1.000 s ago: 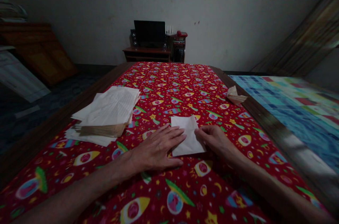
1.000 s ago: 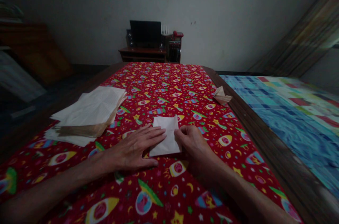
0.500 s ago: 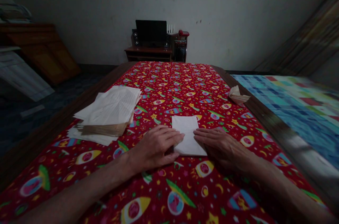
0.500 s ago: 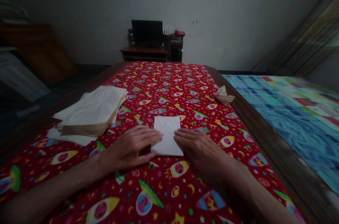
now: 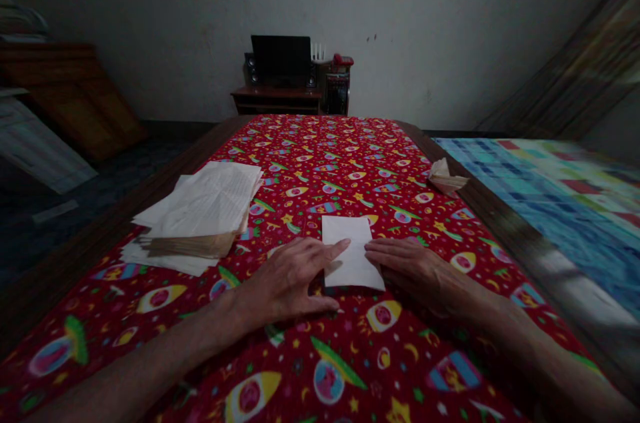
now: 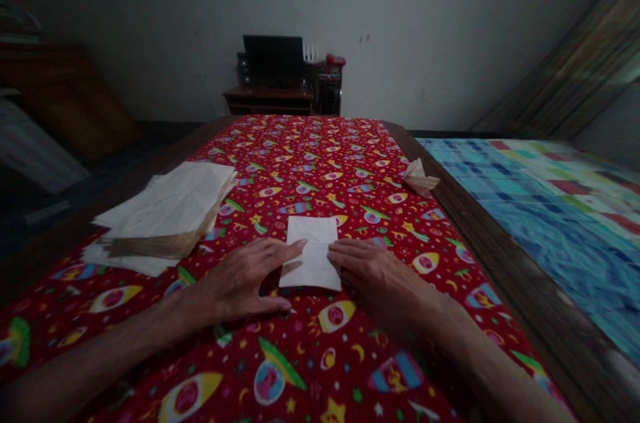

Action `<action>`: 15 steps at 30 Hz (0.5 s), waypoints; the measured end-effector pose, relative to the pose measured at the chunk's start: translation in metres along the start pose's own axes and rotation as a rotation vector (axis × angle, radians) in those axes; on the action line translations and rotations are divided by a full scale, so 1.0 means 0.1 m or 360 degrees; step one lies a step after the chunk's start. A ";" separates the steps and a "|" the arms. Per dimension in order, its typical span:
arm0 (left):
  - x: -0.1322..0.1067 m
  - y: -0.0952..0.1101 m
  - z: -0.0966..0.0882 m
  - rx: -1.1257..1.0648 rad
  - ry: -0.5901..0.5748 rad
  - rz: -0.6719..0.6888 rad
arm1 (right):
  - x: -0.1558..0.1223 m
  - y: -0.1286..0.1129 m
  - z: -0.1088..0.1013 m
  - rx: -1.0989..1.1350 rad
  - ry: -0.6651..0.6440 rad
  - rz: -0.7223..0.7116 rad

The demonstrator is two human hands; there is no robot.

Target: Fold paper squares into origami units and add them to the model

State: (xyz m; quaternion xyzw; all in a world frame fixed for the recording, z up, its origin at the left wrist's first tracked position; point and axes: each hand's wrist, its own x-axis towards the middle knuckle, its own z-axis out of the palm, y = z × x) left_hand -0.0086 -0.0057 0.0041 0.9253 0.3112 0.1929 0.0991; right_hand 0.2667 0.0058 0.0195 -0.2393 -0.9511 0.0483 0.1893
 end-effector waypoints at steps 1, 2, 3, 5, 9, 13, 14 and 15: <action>0.01 0.01 0.01 0.0028 0.0011 -0.0018 | 0.01 -0.02 -0.01 0.0000 -0.0010 -0.0008; 0.03 0.01 0.03 0.0058 0.0033 -0.0043 | 0.02 -0.04 -0.03 -0.0002 -0.0022 0.0001; 0.05 0.02 0.04 0.0085 0.0063 -0.0072 | 0.02 -0.06 -0.05 -0.0004 -0.0028 0.0025; 0.07 0.01 0.07 0.0111 0.0141 -0.0108 | 0.02 -0.10 -0.07 0.0000 -0.0015 0.0090; 0.09 -0.02 0.11 0.0013 0.0287 -0.0050 | -0.02 -0.05 0.02 0.0072 0.0114 0.0201; 0.10 -0.06 0.13 -0.0105 0.0400 -0.0131 | -0.01 0.08 0.21 0.0298 0.0243 0.0435; 0.12 -0.07 0.13 -0.0130 0.0418 -0.0197 | 0.01 0.10 0.24 0.0379 0.0268 0.0539; 0.13 -0.08 0.12 -0.0160 0.0426 -0.0281 | 0.03 0.11 0.27 0.0452 0.0289 0.0656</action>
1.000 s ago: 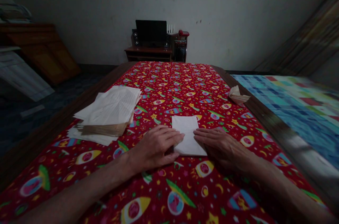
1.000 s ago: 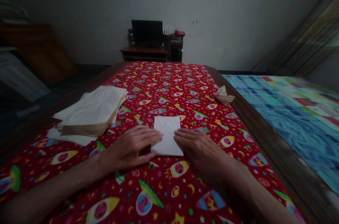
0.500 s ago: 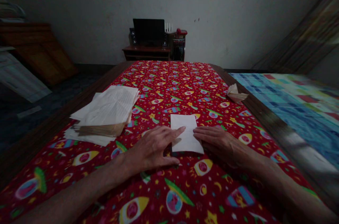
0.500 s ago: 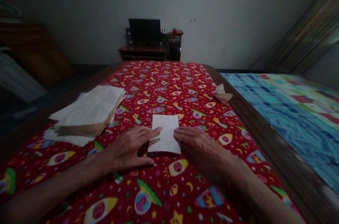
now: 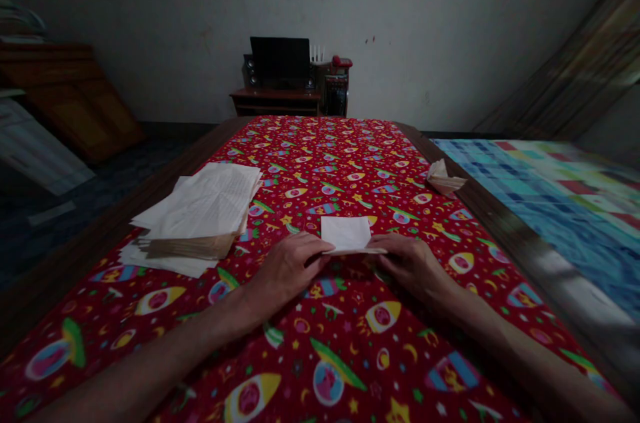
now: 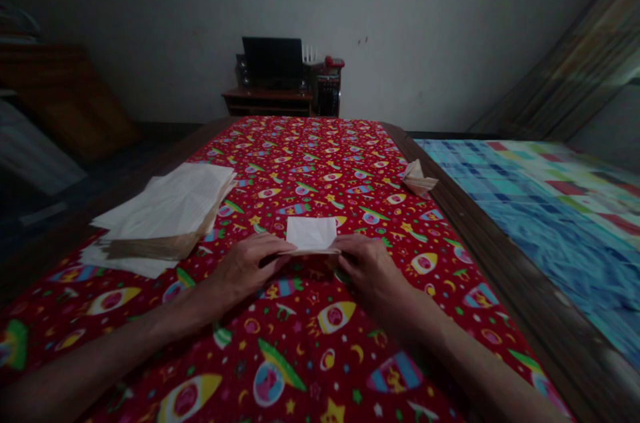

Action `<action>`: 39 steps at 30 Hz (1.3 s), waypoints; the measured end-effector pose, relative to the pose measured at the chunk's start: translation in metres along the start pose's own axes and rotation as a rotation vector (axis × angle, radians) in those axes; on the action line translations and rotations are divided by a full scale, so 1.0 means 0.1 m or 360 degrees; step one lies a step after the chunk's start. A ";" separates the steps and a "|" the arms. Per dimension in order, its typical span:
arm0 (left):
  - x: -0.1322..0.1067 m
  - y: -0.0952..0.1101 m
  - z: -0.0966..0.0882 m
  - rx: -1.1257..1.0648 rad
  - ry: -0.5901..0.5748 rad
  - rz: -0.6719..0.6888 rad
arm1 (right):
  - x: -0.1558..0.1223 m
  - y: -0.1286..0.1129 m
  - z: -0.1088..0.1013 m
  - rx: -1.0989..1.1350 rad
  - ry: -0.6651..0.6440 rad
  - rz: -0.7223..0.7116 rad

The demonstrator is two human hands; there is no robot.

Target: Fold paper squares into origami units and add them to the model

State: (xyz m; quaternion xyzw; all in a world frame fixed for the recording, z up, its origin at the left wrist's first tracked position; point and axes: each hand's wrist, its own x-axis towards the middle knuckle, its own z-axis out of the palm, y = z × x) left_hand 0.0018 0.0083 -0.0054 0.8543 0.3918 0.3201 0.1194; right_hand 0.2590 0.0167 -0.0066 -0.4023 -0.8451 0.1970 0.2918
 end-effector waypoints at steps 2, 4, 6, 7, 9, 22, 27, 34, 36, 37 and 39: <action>0.05 -0.02 -0.01 -0.0066 -0.0009 -0.0205 | 0.04 0.00 0.04 0.0078 0.0050 0.0224; 0.09 -0.03 -0.02 -0.0145 -0.0044 -0.0381 | 0.07 -0.02 0.05 0.0057 0.0114 0.0349; 0.12 -0.04 -0.03 -0.0187 -0.0076 -0.0486 | 0.09 -0.05 0.05 -0.0018 0.0151 0.0378; 0.14 -0.03 -0.03 -0.0185 -0.0082 -0.0518 | 0.10 -0.06 0.06 -0.0058 0.0147 0.0395; 0.16 -0.02 -0.02 -0.0159 -0.0063 -0.0570 | 0.12 -0.08 0.06 -0.0143 0.0107 0.0447; 0.26 0.02 0.08 0.0488 -0.0166 -0.0502 | 0.10 0.02 0.17 -0.0658 0.0251 0.0319; 0.20 0.10 0.08 0.0649 -0.0157 -0.0210 | 0.16 -0.06 0.14 -0.0699 0.0177 0.0453; 0.19 0.17 0.15 0.0515 -0.0207 0.0286 | 0.25 -0.19 0.07 -0.0799 0.0007 0.0636; 0.17 0.13 0.19 0.0465 -0.0225 0.0301 | 0.25 -0.19 0.06 -0.0809 0.0006 0.0640; 0.16 0.12 0.21 0.0448 -0.0227 0.0291 | 0.26 -0.18 0.07 -0.0809 0.0012 0.0636; 0.14 0.09 0.23 0.0423 -0.0224 0.0275 | 0.26 -0.17 0.07 -0.0811 0.0026 0.0621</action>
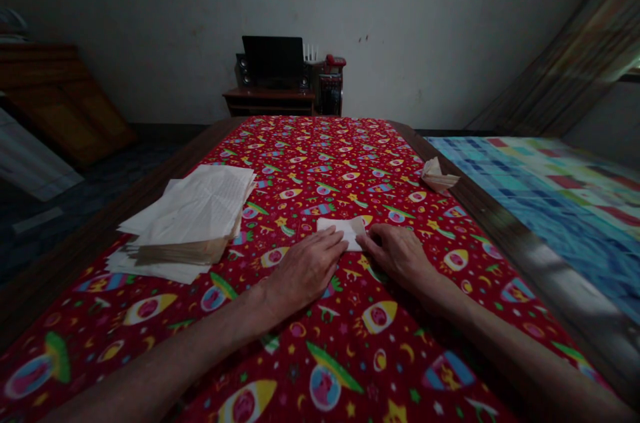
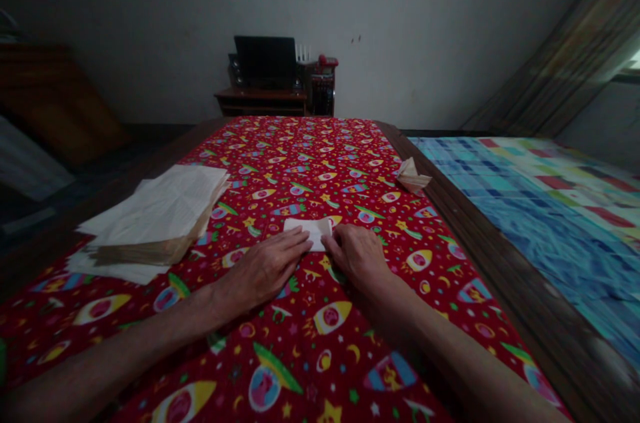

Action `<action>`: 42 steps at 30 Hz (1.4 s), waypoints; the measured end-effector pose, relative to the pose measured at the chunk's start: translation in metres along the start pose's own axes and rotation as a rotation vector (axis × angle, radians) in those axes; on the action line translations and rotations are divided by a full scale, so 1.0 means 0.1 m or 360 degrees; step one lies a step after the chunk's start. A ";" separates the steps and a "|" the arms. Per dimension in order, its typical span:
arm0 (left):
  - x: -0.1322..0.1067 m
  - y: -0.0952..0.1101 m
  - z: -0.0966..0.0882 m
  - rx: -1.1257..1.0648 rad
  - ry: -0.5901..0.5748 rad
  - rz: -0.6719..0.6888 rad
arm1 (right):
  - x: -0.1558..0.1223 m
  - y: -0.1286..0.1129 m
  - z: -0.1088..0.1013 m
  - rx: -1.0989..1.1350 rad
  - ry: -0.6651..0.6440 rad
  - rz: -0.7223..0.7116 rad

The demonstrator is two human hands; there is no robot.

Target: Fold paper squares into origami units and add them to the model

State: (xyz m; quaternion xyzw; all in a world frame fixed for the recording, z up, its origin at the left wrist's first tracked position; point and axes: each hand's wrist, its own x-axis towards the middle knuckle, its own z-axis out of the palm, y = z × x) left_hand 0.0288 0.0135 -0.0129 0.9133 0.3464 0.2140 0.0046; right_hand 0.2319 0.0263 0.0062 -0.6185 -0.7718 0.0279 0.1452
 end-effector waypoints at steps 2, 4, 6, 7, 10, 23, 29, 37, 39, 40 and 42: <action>-0.01 -0.01 0.01 -0.0005 0.0007 0.0006 | 0.01 0.01 0.01 -0.0010 0.0004 -0.0009; -0.01 -0.01 0.01 0.0006 0.0014 0.0026 | 0.01 0.01 0.01 -0.0022 -0.0002 -0.0009; -0.01 0.00 0.00 0.0024 0.0013 0.0044 | 0.02 0.01 0.02 -0.0020 -0.0009 -0.0007; 0.00 0.00 -0.01 0.0034 0.0005 0.0049 | 0.02 0.02 0.02 -0.0016 -0.0010 -0.0007; 0.00 0.02 -0.04 0.0064 -0.0041 0.0060 | 0.01 0.05 0.06 0.0019 0.0026 -0.0051; -0.01 0.06 -0.08 0.0136 -0.0061 0.0072 | -0.33 -0.13 0.05 -0.0048 0.0293 -0.1042; -0.05 0.05 -0.12 0.0220 -0.0153 0.0030 | -0.49 0.00 0.03 -0.0145 0.0157 -0.0953; -0.20 -0.01 -0.23 0.0218 -0.0185 -0.0014 | -0.50 0.08 -0.03 -0.0093 0.0132 -0.0866; -0.25 -0.03 -0.26 0.0216 -0.0195 -0.0036 | -0.51 0.12 -0.02 -0.0092 0.0140 -0.0857; -0.27 -0.04 -0.27 0.0216 -0.0191 -0.0047 | -0.52 0.14 -0.01 -0.0095 0.0145 -0.0853; -0.30 -0.05 -0.29 0.0221 -0.0181 -0.0058 | -0.53 0.17 0.00 -0.0111 0.0161 -0.0846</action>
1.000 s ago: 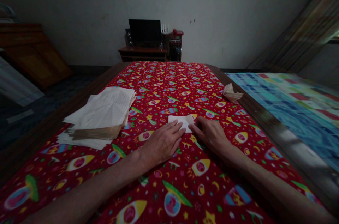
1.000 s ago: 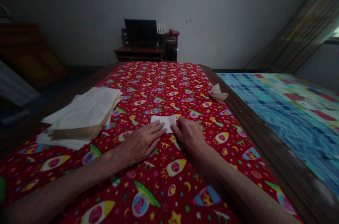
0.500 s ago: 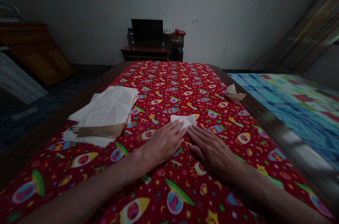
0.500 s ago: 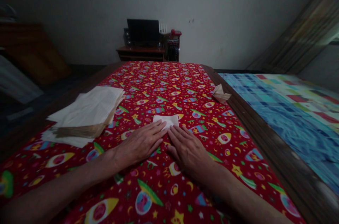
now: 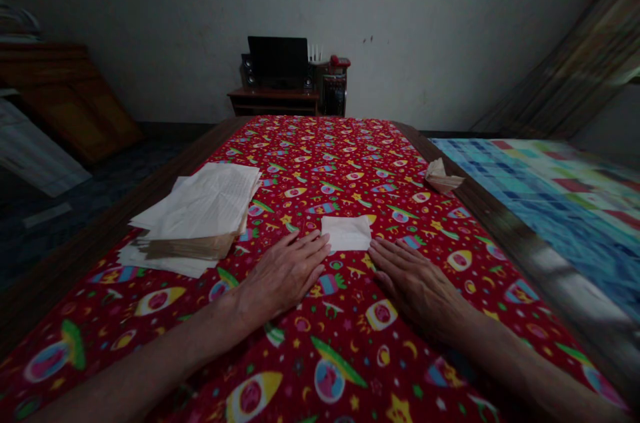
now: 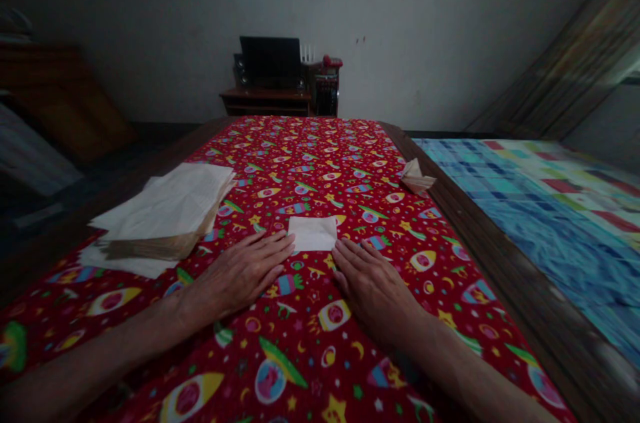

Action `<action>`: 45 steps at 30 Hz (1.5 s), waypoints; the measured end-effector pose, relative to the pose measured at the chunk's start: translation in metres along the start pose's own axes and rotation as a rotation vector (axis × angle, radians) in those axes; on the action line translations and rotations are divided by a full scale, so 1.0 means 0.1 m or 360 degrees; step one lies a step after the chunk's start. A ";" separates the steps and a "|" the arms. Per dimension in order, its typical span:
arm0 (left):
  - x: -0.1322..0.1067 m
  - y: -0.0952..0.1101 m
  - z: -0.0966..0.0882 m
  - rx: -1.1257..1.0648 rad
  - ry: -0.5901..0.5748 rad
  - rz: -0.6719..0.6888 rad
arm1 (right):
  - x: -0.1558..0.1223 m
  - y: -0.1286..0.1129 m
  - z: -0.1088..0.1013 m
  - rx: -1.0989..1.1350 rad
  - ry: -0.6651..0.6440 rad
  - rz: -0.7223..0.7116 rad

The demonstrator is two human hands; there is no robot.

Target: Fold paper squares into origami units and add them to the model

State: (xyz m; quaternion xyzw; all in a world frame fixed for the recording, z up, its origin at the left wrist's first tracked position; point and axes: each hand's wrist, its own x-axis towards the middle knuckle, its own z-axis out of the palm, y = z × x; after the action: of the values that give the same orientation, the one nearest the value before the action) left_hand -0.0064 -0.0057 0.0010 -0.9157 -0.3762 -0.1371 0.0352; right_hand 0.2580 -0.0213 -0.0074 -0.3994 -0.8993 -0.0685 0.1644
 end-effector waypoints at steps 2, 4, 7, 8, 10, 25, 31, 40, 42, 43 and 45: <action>-0.01 -0.01 0.00 0.0016 0.0000 0.0002 | 0.00 -0.01 0.00 -0.0041 0.0023 -0.0004; 0.00 0.00 0.01 0.0037 -0.0008 0.0025 | 0.03 -0.03 -0.01 -0.0100 0.0043 -0.0023; 0.04 0.01 0.02 0.0067 0.0026 0.0075 | 0.13 -0.08 -0.03 -0.0167 0.0040 -0.0068; 0.06 0.01 0.03 0.0069 0.0048 0.0096 | 0.16 -0.09 -0.03 -0.0171 0.0032 -0.0086; 0.12 0.00 0.02 0.0037 0.0057 0.0135 | 0.22 -0.08 -0.01 -0.0154 0.0024 -0.0131; 0.34 -0.06 0.09 0.0097 0.0000 0.0070 | 0.43 0.12 0.20 -0.0001 0.0087 -0.0075; 0.27 -0.03 0.15 0.0083 -0.0033 0.0103 | 0.37 0.13 0.27 -0.0037 0.0111 -0.0028; 0.18 -0.06 0.09 0.0022 -0.0184 0.0048 | 0.21 0.11 0.13 -0.0096 -0.0024 -0.0109; 0.15 -0.07 0.07 0.0026 -0.0174 0.0005 | 0.18 0.10 0.12 -0.0094 -0.0001 -0.0072; 0.14 -0.07 0.07 0.0025 -0.0161 -0.0009 | 0.18 0.10 0.12 -0.0083 0.0022 -0.0038; 0.13 -0.05 0.07 0.0025 -0.0121 -0.0030 | 0.20 0.11 0.11 -0.0023 0.0076 0.0030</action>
State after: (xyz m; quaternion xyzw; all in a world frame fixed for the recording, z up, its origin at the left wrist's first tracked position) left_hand 0.0007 0.0082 -0.0021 -0.9163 -0.3869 -0.0997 0.0268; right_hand 0.2507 0.0028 -0.0111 -0.4073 -0.8908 -0.0830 0.1837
